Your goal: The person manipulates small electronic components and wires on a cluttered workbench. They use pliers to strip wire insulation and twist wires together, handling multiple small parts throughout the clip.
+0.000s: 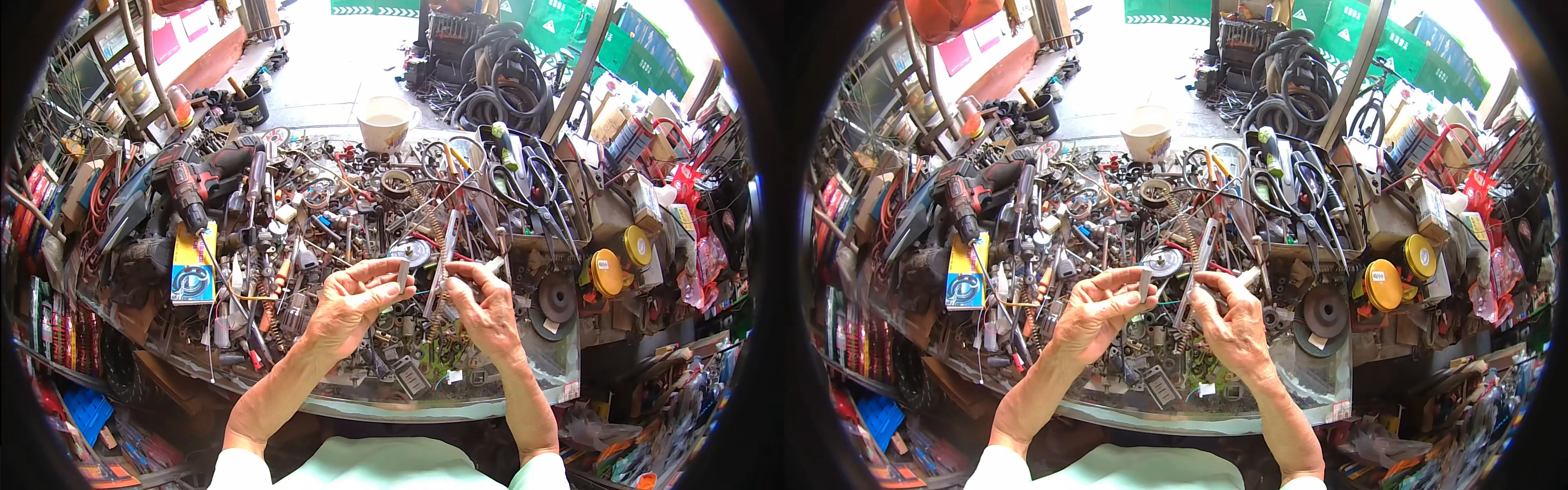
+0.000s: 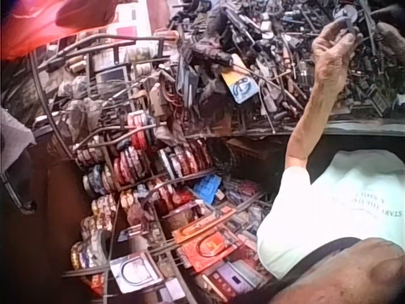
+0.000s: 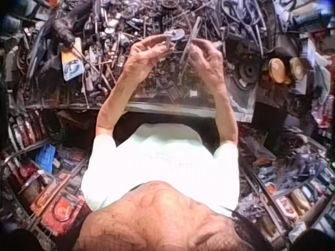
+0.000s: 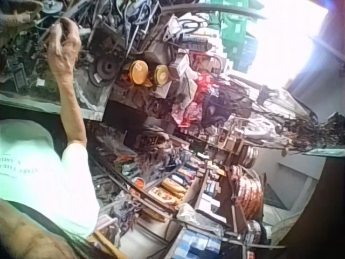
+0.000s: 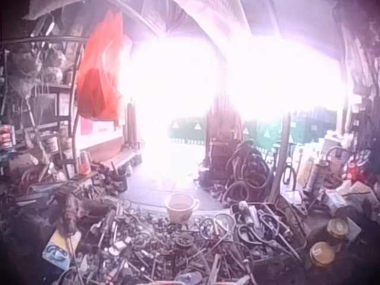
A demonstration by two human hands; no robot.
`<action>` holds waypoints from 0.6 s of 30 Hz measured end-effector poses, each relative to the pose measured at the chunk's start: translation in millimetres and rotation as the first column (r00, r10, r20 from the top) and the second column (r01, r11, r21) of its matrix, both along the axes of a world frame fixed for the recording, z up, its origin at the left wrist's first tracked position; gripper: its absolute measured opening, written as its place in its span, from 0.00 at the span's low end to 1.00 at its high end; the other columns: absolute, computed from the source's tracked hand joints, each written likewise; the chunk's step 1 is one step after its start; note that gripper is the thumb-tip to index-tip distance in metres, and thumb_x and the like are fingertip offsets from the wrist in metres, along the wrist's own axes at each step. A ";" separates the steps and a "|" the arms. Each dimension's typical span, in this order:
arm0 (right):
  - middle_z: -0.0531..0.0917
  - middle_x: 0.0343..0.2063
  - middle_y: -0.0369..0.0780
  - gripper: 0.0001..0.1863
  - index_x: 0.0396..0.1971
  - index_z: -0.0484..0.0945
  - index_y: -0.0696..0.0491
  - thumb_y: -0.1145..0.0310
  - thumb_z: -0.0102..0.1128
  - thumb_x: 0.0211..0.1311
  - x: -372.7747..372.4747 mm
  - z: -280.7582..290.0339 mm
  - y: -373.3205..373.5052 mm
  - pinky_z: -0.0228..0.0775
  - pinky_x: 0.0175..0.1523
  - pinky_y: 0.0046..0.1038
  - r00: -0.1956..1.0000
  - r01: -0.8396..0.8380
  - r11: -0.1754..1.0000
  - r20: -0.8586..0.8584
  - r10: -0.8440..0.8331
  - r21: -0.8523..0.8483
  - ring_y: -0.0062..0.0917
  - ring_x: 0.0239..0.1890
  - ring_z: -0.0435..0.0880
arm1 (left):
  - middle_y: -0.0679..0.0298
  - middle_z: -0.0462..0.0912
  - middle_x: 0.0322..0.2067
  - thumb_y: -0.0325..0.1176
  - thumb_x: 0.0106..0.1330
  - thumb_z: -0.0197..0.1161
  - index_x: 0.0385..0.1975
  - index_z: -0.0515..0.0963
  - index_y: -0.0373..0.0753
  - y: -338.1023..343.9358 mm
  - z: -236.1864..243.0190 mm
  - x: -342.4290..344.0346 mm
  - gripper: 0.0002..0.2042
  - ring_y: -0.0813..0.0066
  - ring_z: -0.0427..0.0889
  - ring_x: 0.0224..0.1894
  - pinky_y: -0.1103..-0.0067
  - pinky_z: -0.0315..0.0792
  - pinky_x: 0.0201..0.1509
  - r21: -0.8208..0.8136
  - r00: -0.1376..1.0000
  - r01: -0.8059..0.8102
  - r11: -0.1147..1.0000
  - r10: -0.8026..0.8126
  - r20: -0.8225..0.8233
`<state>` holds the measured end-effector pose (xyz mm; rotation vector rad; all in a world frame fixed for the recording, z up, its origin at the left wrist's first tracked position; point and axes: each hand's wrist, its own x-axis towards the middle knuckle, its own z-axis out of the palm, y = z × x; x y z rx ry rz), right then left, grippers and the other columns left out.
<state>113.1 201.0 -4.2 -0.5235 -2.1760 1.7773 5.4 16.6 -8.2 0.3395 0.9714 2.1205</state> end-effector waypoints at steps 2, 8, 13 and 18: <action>0.84 0.29 0.36 0.19 0.55 0.76 0.61 0.68 0.62 0.68 2.4 7.5 2.3 0.71 0.32 0.16 0.999 0.002 0.986 0.044 0.006 -0.166 0.12 0.27 0.78 | 0.55 0.85 0.45 0.19 0.63 0.66 0.52 0.78 0.29 -0.5 -0.1 -0.1 0.17 0.70 0.85 0.47 0.73 0.79 0.58 -0.008 1.000 -0.003 1.000 0.003 -0.011; 0.83 0.44 0.44 0.21 0.64 0.64 0.63 0.74 0.49 0.74 -3.0 -1.3 -1.5 0.77 0.34 0.19 0.985 -0.036 0.978 -0.170 0.000 -0.207 0.18 0.28 0.84 | 0.55 0.85 0.45 0.19 0.62 0.67 0.51 0.78 0.30 -0.7 -6.0 0.1 0.17 0.72 0.85 0.46 0.75 0.79 0.55 -0.046 0.998 -0.018 0.999 0.016 -0.060; 0.85 0.41 0.45 0.17 0.57 0.69 0.63 0.70 0.53 0.74 -2.8 7.2 -2.6 0.77 0.31 0.19 0.976 0.006 0.966 -0.207 -0.062 -0.260 0.20 0.28 0.86 | 0.62 0.83 0.40 0.17 0.60 0.67 0.45 0.81 0.32 0.6 1.4 2.7 0.13 0.77 0.83 0.42 0.80 0.78 0.51 -0.165 0.937 -0.237 0.957 0.181 -0.299; 0.87 0.35 0.41 0.13 0.49 0.75 0.61 0.69 0.56 0.73 -2.5 5.8 1.0 0.70 0.23 0.15 0.968 0.093 0.972 -0.208 -0.139 -0.215 0.15 0.22 0.83 | 0.65 0.79 0.39 0.17 0.56 0.66 0.37 0.82 0.35 -1.2 11.8 -1.6 0.10 0.80 0.78 0.37 0.83 0.73 0.38 -0.280 0.466 -0.642 0.713 0.073 -0.882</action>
